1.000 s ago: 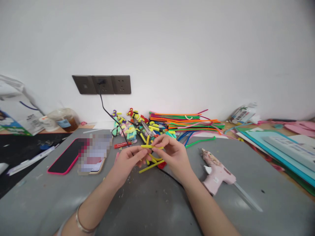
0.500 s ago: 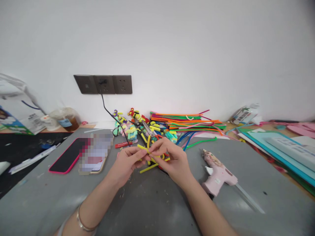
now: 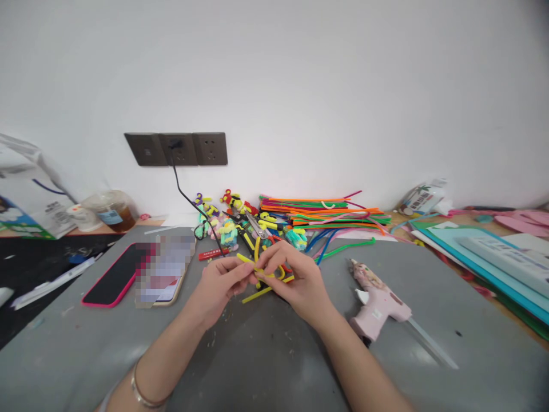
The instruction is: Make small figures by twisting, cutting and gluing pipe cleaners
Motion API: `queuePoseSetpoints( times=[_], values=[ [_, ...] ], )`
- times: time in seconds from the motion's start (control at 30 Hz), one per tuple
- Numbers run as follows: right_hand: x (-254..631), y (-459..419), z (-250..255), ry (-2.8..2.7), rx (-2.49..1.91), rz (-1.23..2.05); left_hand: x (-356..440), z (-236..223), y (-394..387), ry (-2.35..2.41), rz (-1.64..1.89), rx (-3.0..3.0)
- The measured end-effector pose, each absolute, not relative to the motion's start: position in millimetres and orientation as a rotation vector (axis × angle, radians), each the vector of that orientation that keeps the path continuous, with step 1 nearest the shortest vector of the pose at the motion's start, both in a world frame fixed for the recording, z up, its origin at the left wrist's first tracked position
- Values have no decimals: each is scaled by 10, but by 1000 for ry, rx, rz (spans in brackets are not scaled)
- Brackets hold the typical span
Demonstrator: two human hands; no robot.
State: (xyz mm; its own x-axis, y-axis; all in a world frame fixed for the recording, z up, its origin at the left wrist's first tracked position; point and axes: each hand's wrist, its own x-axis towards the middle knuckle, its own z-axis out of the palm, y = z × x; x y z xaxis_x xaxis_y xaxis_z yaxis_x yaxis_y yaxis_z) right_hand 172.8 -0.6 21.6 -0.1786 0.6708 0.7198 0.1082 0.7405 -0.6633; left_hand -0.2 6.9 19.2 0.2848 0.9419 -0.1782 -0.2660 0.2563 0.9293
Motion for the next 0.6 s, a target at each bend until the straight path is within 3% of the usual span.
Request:
queuePoseSetpoints(
  times=[0.6],
  values=[
    [1755, -1, 216, -1662, -624, 647, 15, 185, 56, 889, 1062, 917]
  ],
)
